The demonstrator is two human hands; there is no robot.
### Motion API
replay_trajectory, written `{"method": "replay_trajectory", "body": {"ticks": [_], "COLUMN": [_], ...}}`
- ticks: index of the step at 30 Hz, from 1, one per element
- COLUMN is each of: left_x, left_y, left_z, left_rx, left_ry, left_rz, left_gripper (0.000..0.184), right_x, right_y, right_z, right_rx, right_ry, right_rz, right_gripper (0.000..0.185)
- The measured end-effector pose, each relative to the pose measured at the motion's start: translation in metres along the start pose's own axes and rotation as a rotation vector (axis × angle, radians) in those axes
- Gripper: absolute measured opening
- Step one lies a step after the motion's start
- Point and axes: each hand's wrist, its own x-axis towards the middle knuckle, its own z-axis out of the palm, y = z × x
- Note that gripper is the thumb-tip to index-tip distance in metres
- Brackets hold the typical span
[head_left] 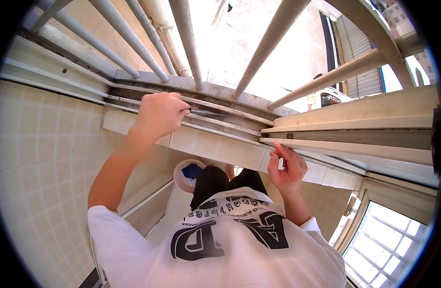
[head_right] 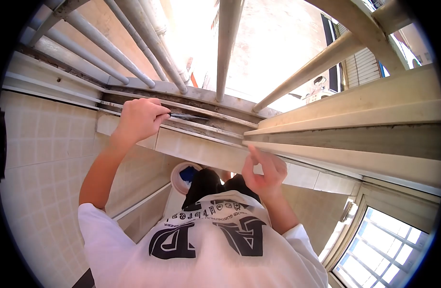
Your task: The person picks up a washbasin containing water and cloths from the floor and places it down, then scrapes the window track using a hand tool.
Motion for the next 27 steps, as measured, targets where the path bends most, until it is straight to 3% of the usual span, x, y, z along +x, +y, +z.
{"method": "replay_trajectory", "body": {"ticks": [9, 15, 18, 21, 24, 27], "left_x": [0.025, 0.005, 0.011, 0.019, 0.02, 0.007], "left_y": [0.054, -0.026, -0.003, 0.039, 0.041, -0.003], "left_z": [0.031, -0.013, -0.015, 0.027, 0.023, -0.003], "left_rx": [-0.102, 0.01, -0.056, -0.234, -0.156, -0.073], "left_ry": [-0.032, -0.063, -0.106, -0.045, -0.102, -0.108], "left_rz": [0.251, 0.095, 0.073, 0.155, 0.088, -0.015], "left_gripper": [0.009, 0.013, 0.011, 0.013, 0.014, 0.014], "right_x": [-0.002, -0.005, -0.004, -0.004, -0.004, -0.003], "right_y": [-0.001, 0.002, 0.0, -0.002, 0.003, 0.002], "right_z": [0.004, 0.003, 0.002, 0.003, 0.002, -0.001], "right_rx": [0.031, 0.053, 0.049, 0.063, 0.066, 0.085], "right_ry": [0.013, 0.01, -0.006, -0.005, -0.011, -0.031], "right_rz": [0.033, 0.041, 0.05, 0.075, 0.02, 0.039], "right_gripper": [0.037, 0.035, 0.034, 0.034, 0.027, 0.027]}}
